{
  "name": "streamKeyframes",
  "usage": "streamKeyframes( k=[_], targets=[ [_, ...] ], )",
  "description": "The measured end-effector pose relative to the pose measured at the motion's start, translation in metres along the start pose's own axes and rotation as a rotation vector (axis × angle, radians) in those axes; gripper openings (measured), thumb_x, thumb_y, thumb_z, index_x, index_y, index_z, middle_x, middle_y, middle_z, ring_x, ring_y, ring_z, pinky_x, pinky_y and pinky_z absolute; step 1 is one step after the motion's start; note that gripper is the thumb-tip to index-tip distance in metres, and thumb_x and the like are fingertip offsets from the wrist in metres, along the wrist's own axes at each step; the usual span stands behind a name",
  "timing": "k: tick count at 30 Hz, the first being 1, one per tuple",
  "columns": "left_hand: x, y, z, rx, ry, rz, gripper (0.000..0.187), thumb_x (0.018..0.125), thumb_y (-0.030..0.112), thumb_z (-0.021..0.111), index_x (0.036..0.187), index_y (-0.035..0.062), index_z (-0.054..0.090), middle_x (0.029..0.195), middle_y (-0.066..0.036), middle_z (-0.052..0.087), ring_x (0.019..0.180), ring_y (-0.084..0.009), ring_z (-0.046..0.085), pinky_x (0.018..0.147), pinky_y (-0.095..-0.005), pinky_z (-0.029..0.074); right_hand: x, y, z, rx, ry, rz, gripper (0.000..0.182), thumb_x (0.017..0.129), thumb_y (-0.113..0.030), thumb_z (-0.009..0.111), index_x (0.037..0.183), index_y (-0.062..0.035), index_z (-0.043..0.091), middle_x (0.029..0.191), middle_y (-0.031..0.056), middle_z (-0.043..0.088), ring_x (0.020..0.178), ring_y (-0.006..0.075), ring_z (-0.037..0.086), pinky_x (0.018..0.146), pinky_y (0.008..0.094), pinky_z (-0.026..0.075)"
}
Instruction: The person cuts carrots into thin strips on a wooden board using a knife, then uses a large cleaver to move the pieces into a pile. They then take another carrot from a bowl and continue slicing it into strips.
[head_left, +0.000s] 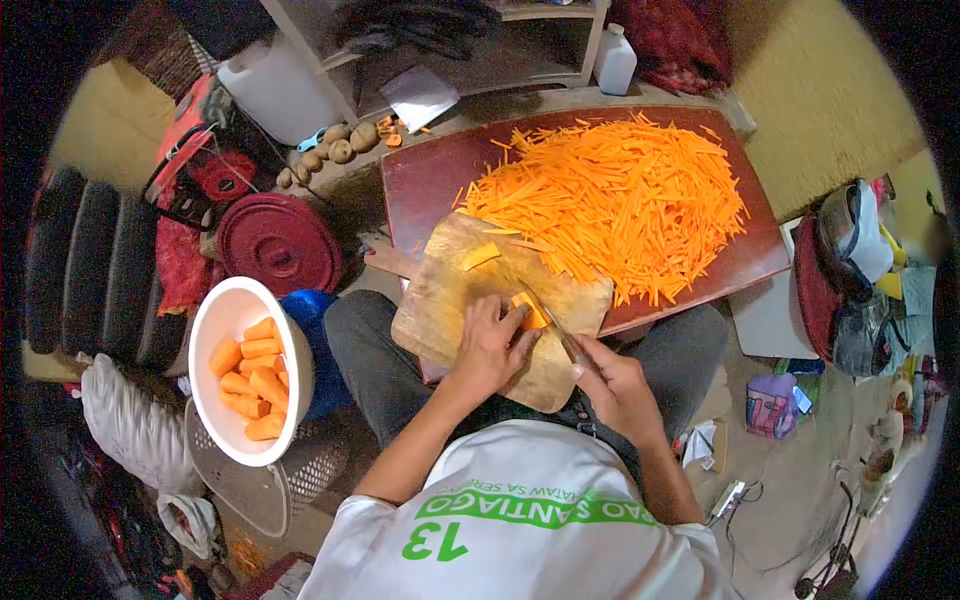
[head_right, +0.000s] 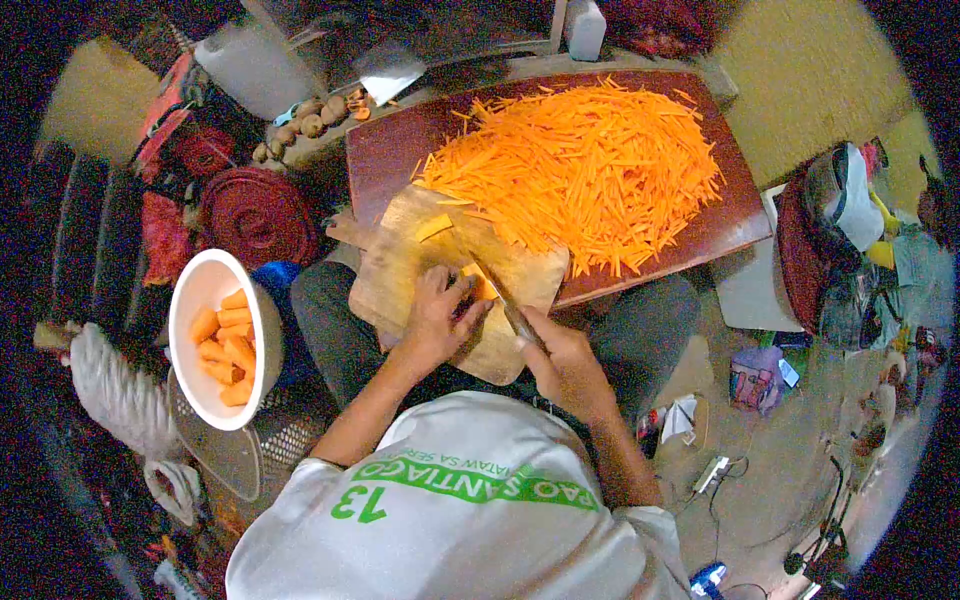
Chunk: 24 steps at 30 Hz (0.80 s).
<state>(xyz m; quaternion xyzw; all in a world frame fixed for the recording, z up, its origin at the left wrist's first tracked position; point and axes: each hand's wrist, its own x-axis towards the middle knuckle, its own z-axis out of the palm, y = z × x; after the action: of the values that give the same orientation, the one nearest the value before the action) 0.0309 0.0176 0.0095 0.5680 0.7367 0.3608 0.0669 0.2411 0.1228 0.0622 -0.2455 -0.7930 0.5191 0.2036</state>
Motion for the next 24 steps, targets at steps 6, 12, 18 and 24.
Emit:
streamKeyframes(
  k=[6,12,18,24],
  targets=[
    [-0.004,-0.002,0.001,0.066,-0.069,0.029,0.043,0.085,0.017,0.083,0.121,-0.0003,0.070,0.113,-0.021,0.057,0.106,-0.0406,0.056,0.091,-0.0510,0.047,0.001,-0.020,-0.009,-0.097,-0.113,0.176,0.044,0.107,-0.014,0.058,0.146,0.0038,0.057,0.104,0.0147,0.071,0.091,0.0214,0.069,0.085,0.0351,0.056],
    [0.005,0.005,-0.007,0.231,-0.115,0.215,0.047,0.077,0.011,0.078,0.121,-0.0017,0.068,0.125,-0.019,0.058,0.113,-0.0379,0.054,0.093,-0.0493,0.045,-0.006,-0.034,-0.004,-0.217,-0.100,0.126,0.048,0.108,-0.016,0.057,0.151,0.0048,0.052,0.131,0.0287,0.070,0.121,0.0403,0.070,0.104,0.0440,0.053],
    [0.003,-0.007,-0.003,0.166,-0.096,0.258,0.048,0.076,0.012,0.078,0.121,-0.0033,0.068,0.128,-0.019,0.059,0.114,-0.0375,0.055,0.094,-0.0489,0.045,-0.017,-0.049,-0.002,-0.300,-0.141,0.198,0.049,0.107,-0.014,0.058,0.153,0.0033,0.051,0.133,0.0297,0.068,0.123,0.0451,0.068,0.106,0.0470,0.053],
    [0.001,-0.010,0.001,0.125,-0.013,0.283,0.039,0.081,0.007,0.074,0.117,-0.0056,0.070,0.121,-0.020,0.063,0.107,-0.0375,0.057,0.091,-0.0470,0.047,-0.015,-0.048,0.006,-0.325,-0.177,0.194,0.049,0.107,-0.012,0.056,0.153,0.0029,0.047,0.131,0.0301,0.068,0.120,0.0473,0.068,0.101,0.0500,0.054]
  ],
)
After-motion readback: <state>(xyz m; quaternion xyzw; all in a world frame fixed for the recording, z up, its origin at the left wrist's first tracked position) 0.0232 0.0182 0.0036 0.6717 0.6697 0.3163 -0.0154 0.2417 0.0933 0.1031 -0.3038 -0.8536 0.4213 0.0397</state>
